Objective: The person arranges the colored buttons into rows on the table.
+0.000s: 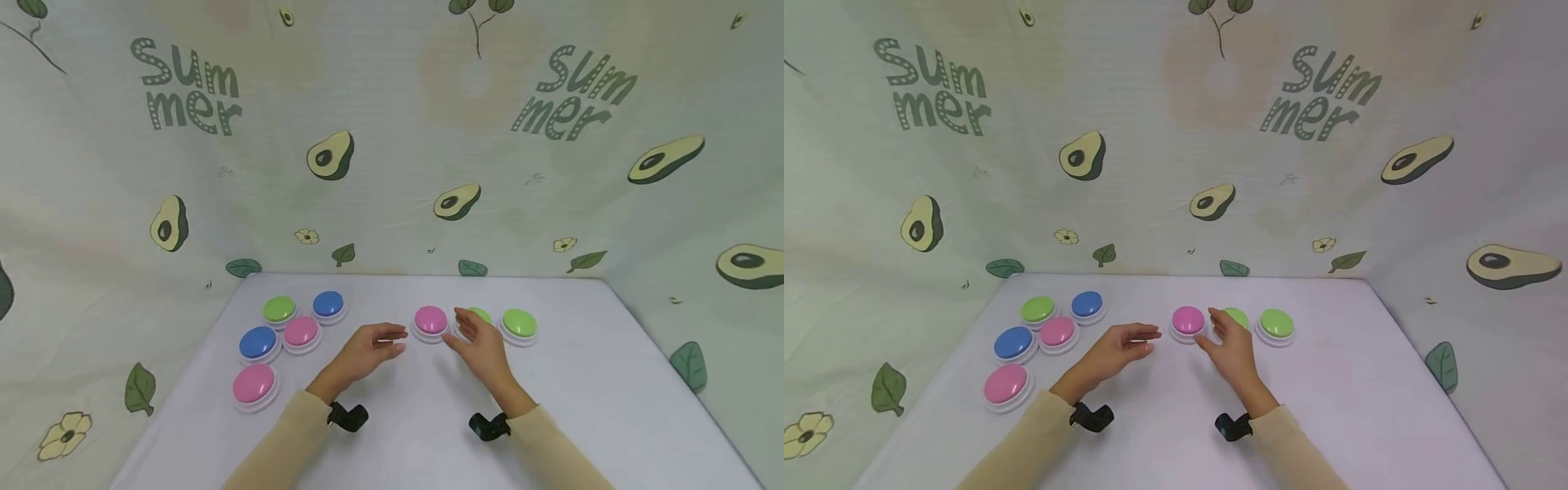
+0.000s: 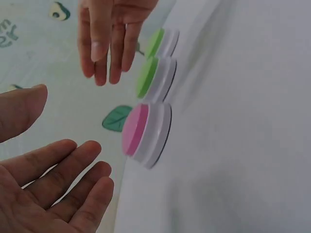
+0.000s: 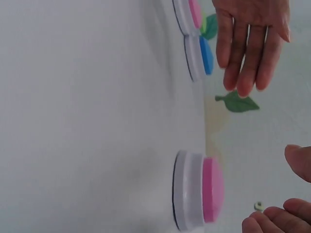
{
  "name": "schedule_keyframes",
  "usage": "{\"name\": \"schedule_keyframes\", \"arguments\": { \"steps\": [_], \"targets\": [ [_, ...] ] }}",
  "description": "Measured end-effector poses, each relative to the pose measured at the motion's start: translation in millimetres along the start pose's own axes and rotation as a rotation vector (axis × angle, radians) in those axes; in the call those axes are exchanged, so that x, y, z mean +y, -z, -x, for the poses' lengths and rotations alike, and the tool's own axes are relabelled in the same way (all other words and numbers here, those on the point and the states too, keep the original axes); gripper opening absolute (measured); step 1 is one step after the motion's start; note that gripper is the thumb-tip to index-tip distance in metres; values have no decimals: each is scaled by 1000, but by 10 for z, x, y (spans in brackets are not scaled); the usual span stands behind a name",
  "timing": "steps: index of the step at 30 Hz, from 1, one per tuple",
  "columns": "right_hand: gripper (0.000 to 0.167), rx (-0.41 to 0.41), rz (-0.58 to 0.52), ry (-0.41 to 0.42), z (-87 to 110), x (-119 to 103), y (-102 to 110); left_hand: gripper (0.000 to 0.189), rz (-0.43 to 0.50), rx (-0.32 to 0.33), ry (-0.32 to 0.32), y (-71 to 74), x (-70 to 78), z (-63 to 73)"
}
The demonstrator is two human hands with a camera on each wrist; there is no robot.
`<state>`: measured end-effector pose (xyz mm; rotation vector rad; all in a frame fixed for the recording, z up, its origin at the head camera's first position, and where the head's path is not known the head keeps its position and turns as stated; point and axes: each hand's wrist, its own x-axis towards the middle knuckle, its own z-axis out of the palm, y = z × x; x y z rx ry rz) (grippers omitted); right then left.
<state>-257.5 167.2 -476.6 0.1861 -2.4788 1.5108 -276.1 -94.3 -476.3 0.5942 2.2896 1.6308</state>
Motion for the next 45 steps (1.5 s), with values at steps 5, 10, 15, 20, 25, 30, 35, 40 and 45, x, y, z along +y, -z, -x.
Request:
{"name": "schedule_keyframes", "arguments": {
  "steps": [5, 10, 15, 20, 25, 30, 35, 40, 45],
  "targets": [
    [61, -63, -50, 24, 17, -50, -350, 48, -111, 86, 28, 319, -77, 26],
    [57, -143, -113, 35, -12, -88, -684, 52, -237, 154, 82, 602, -144, -6],
    [54, -253, -161, 28, -95, -107, -948, 58, -334, 181, 125, 850, -236, -104],
    [59, -393, -182, 3, -182, -108, -1142, 64, -444, 195, 182, 1038, -314, -220],
    [61, -450, -210, -14, -260, -108, -1296, 72, -533, 188, 209, 1186, -321, -316],
    [62, -490, -219, -14, -321, -136, -1418, 80, -563, 179, 281, 1286, -338, -372],
    [64, -513, -212, -3, -334, -169, -1504, 86, -583, 151, 324, 1343, -406, -422],
    [67, -528, -188, 0, -344, -199, -1570, 90, -601, 134, 349, 1403, -463, -464],
    [68, -520, -187, 13, -359, -201, -1626, 88, -603, 134, 384, 1460, -505, -486]
  ]
}}
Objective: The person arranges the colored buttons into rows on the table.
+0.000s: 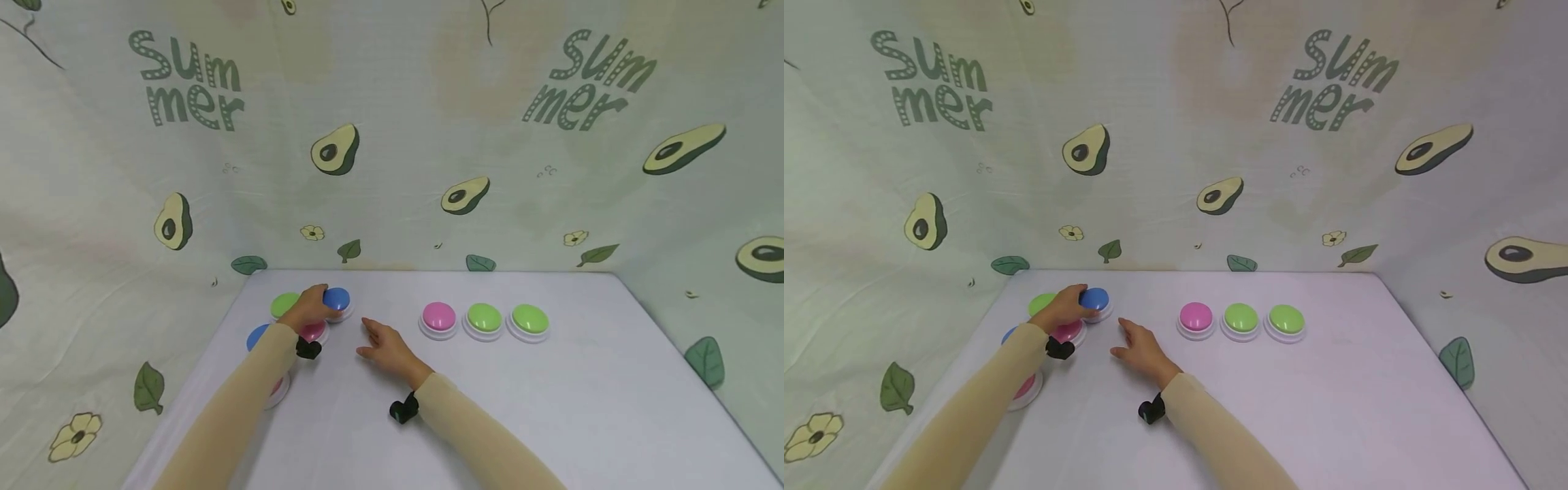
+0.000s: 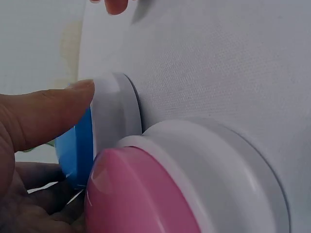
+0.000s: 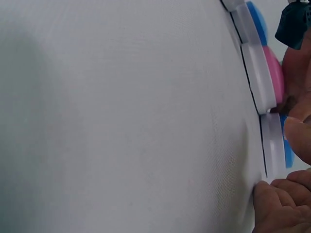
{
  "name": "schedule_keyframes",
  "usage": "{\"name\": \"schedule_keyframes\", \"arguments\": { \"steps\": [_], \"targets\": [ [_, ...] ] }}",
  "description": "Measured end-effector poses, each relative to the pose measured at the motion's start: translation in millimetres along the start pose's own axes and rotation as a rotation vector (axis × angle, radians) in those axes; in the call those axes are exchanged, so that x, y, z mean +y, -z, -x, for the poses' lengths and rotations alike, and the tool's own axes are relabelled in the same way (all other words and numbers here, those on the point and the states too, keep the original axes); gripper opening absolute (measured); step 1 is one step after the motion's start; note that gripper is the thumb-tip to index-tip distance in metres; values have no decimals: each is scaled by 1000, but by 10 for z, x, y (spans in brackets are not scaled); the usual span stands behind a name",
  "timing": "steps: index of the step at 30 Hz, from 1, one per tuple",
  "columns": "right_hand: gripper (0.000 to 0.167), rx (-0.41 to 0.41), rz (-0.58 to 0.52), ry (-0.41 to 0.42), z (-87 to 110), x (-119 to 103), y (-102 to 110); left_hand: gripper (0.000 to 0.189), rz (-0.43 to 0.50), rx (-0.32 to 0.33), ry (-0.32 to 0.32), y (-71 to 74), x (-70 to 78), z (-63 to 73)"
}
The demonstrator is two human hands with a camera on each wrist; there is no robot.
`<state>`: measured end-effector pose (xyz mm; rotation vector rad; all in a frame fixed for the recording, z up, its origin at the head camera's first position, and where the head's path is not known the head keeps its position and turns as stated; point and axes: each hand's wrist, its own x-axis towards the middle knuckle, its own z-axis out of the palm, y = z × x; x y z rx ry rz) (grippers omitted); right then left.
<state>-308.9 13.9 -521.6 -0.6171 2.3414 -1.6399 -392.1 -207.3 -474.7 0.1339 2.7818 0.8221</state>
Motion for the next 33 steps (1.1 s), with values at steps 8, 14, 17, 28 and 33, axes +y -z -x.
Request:
{"name": "schedule_keyframes", "arguments": {
  "steps": [8, 14, 17, 28, 33],
  "targets": [
    [63, 54, 133, 20, -61, 21, 2, 84, -6, -20, -19, -3, -48, -38],
    [61, 112, 204, 14, -113, 33, 10, 74, 71, -61, -54, -1, -42, -6],
    [62, 132, 201, 11, -135, 48, 11, 68, 90, -73, -74, 5, -13, 26],
    [57, 200, 228, -27, -192, 49, 18, 64, 54, -31, -134, -47, 37, 72],
    [56, 221, 232, -27, -205, 51, 29, 67, 28, -24, -150, -98, 55, 59]
  ]
}}
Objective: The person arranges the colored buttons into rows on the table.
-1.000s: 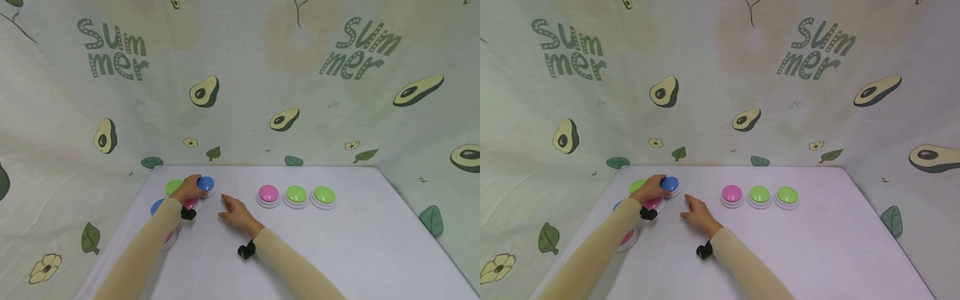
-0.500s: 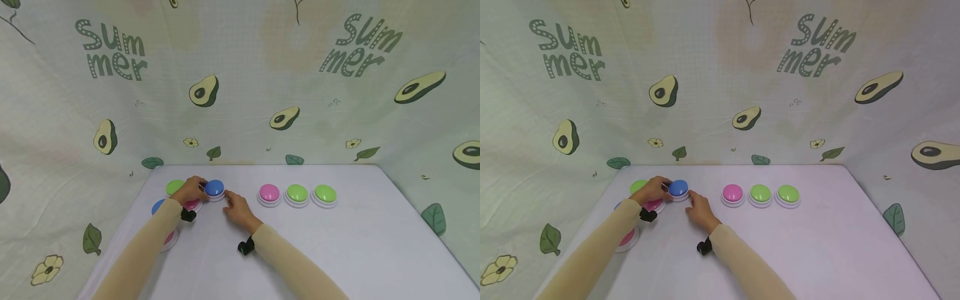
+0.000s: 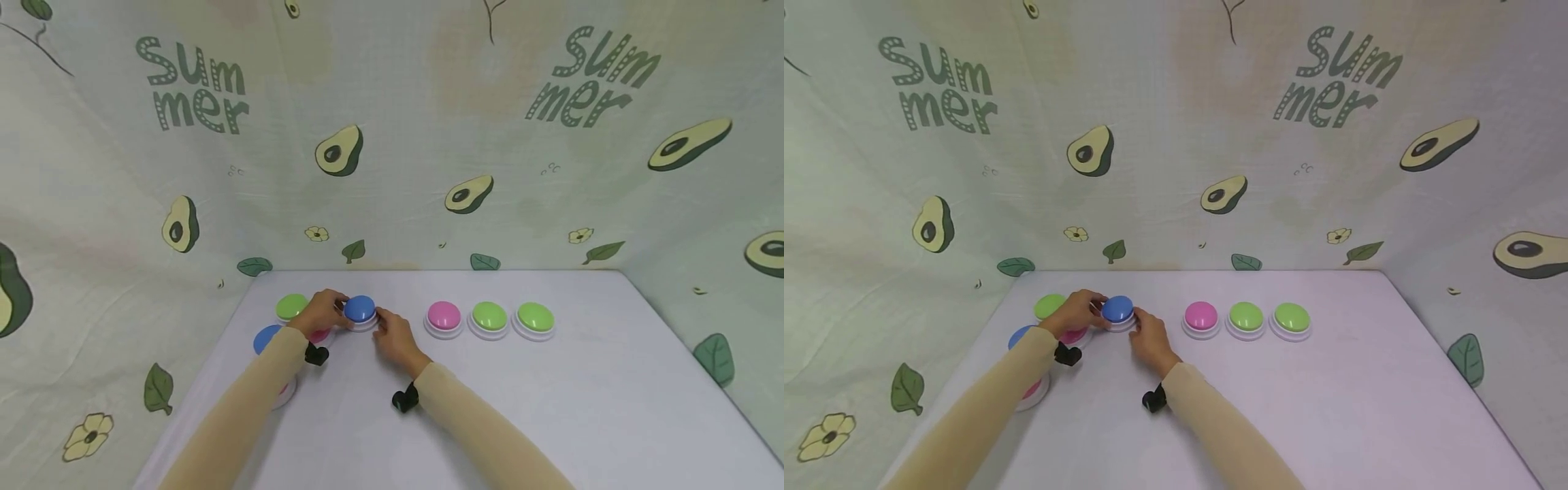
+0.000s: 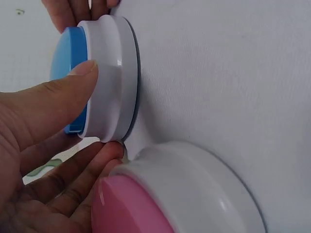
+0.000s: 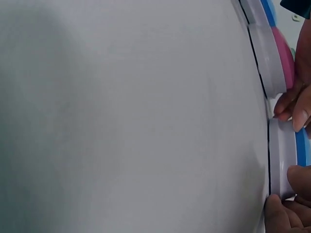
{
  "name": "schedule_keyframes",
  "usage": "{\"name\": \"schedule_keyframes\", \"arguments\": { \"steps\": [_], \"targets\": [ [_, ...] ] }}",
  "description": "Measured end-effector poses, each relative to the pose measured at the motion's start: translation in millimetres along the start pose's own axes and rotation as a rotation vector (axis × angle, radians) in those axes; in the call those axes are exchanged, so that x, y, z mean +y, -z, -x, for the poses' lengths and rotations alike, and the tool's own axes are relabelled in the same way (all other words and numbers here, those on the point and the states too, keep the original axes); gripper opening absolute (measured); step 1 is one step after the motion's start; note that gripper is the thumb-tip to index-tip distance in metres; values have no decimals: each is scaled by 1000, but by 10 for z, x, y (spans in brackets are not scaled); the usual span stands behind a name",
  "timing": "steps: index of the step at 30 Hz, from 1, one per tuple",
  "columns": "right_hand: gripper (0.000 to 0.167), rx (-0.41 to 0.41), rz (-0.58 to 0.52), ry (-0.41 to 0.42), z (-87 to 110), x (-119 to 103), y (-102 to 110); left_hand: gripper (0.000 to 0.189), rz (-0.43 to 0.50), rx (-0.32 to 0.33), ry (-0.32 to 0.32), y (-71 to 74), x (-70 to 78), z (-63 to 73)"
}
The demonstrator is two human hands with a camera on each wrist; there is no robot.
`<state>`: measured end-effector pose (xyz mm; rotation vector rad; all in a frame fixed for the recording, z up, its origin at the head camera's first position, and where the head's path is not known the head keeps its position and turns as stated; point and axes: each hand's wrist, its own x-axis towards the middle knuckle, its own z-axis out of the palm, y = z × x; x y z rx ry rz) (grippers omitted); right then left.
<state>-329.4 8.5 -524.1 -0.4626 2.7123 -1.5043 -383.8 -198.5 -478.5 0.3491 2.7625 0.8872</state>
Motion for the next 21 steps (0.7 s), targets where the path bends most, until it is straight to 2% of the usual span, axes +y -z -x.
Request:
{"name": "schedule_keyframes", "arguments": {
  "steps": [5, 9, 15, 21],
  "targets": [
    [51, 29, 22, 6, -16, 33, 16, 64, -20, 13, 22, -63, 79, 13],
    [49, 69, 19, 13, -26, 42, 15, 63, -34, 59, 20, -116, 143, 23],
    [48, 167, 1, 7, -29, 35, 13, 66, 3, 125, 33, -221, 189, 30],
    [46, 220, -13, -33, 5, 26, 2, 69, 22, 184, 36, -336, 230, 101]
  ]
}}
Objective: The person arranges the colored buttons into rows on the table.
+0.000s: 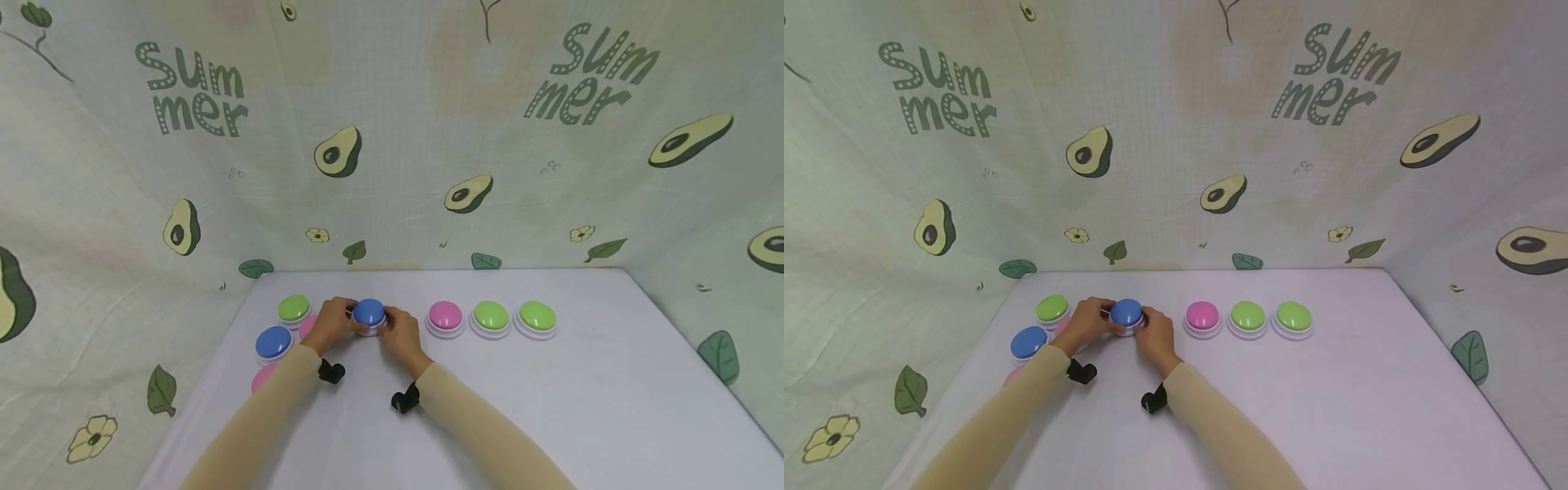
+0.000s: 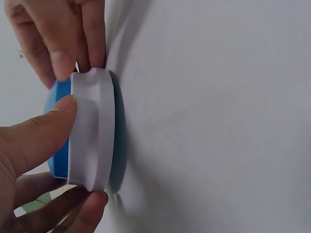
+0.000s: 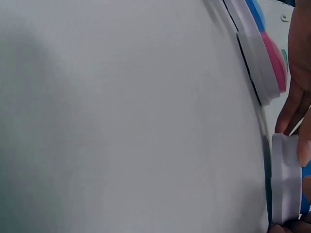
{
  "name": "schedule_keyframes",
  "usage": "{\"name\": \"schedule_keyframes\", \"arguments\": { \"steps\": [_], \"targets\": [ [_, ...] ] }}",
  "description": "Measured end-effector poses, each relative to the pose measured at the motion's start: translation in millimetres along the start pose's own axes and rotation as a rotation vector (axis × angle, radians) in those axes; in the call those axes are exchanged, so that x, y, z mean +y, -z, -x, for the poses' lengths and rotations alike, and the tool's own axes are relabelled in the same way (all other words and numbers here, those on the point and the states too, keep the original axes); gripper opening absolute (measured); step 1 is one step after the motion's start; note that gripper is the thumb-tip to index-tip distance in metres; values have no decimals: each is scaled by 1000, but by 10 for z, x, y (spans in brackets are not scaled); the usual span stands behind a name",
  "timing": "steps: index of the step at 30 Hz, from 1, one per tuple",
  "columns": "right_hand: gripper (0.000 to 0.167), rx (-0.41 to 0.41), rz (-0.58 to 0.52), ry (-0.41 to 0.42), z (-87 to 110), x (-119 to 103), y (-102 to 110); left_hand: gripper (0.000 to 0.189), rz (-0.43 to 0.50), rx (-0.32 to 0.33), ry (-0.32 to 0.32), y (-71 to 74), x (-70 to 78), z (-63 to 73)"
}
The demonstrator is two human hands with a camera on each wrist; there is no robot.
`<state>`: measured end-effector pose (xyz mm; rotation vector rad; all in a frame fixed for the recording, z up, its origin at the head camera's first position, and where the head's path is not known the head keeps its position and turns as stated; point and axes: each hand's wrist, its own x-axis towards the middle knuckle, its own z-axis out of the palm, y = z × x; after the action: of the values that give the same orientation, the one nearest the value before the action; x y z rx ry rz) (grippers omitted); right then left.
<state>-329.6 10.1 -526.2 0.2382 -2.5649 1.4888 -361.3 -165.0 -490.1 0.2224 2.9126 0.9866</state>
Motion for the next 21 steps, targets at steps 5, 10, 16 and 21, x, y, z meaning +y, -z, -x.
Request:
{"name": "schedule_keyframes", "arguments": {
  "steps": [5, 10, 16, 21],
  "targets": [
    [47, 44, -40, 0, 52, 4, 37, 68, 38, 40, 7, -58, 64, 112],
    [47, 49, -131, 6, 113, 43, 94, 68, 61, 74, -3, -111, 106, 220],
    [47, 50, -189, 28, 198, 74, 166, 65, 151, 171, -11, -242, 160, 358],
    [47, 58, -216, 22, 316, 92, 253, 63, 219, 238, -46, -379, 185, 486]
  ]
}}
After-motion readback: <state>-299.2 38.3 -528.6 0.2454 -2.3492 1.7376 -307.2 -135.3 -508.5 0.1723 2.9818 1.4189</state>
